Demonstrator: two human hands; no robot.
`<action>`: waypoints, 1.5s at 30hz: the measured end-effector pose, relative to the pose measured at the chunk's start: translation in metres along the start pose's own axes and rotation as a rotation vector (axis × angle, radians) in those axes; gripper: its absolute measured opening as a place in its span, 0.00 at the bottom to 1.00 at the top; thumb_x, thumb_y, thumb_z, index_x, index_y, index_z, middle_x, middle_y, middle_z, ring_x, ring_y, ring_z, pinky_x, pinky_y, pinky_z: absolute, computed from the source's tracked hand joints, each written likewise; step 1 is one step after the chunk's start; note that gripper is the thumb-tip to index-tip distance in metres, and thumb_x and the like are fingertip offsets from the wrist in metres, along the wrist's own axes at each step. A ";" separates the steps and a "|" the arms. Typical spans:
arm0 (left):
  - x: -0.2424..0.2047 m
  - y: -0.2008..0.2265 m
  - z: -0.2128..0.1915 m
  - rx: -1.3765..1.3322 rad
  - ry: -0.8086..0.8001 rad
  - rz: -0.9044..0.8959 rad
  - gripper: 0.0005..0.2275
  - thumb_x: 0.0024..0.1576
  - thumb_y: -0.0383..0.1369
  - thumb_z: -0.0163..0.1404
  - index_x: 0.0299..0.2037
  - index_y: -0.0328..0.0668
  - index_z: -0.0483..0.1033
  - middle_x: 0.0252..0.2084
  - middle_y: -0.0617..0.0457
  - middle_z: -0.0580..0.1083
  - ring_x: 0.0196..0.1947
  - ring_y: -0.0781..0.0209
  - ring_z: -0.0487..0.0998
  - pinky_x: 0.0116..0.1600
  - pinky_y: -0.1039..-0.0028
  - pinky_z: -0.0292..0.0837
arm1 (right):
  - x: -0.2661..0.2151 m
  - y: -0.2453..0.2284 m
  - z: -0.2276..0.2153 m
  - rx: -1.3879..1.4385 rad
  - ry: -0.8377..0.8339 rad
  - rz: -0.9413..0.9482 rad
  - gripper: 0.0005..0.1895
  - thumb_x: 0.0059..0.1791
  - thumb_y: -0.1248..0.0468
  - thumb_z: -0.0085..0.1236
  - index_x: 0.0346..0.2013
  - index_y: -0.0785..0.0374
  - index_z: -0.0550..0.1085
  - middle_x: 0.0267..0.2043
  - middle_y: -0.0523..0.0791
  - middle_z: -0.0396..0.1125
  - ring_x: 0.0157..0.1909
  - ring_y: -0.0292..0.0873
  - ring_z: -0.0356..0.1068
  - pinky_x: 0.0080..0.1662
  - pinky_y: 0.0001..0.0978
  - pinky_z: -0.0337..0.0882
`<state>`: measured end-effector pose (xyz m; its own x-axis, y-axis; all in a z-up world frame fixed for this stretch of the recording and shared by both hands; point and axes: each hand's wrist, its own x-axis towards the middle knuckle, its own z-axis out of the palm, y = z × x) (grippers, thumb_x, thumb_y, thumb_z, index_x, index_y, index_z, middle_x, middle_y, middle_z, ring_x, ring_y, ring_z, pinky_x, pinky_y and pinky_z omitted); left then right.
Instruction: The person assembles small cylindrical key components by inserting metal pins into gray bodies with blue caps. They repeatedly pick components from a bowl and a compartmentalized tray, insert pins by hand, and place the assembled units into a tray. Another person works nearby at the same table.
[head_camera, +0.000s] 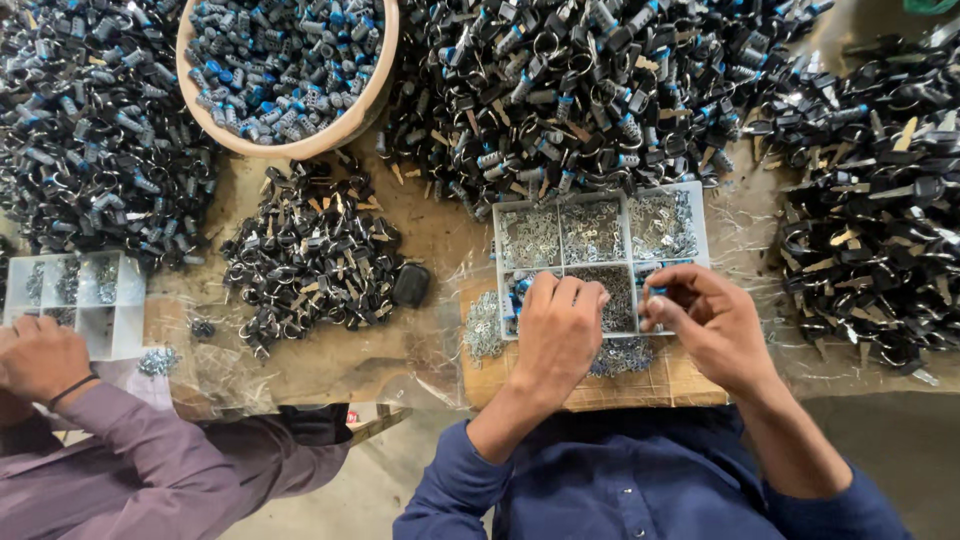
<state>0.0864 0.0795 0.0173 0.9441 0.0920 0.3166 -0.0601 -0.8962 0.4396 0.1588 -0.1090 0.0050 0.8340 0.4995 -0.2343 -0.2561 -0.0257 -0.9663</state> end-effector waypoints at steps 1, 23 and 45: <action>0.000 0.002 -0.003 -0.020 0.006 -0.014 0.05 0.58 0.32 0.57 0.35 0.41 0.77 0.34 0.50 0.73 0.40 0.49 0.70 0.47 0.63 0.68 | 0.000 0.003 0.000 0.040 0.011 0.001 0.12 0.53 0.74 0.54 0.51 0.71 0.73 0.41 0.48 0.73 0.40 0.37 0.74 0.44 0.27 0.76; 0.008 0.013 -0.015 -0.233 -0.011 -0.111 0.03 0.61 0.27 0.57 0.42 0.40 0.78 0.41 0.52 0.77 0.43 0.49 0.73 0.51 0.63 0.68 | -0.005 0.005 0.015 0.142 0.054 -0.033 0.23 0.49 0.81 0.62 0.58 0.70 0.73 0.53 0.46 0.68 0.53 0.33 0.71 0.54 0.20 0.75; 0.011 0.027 -0.022 -0.491 0.067 -0.196 0.04 0.62 0.29 0.59 0.40 0.38 0.78 0.42 0.52 0.79 0.45 0.55 0.76 0.53 0.69 0.72 | -0.012 0.008 0.023 -0.099 0.142 -0.312 0.14 0.47 0.81 0.68 0.45 0.70 0.79 0.52 0.49 0.70 0.51 0.39 0.75 0.52 0.26 0.79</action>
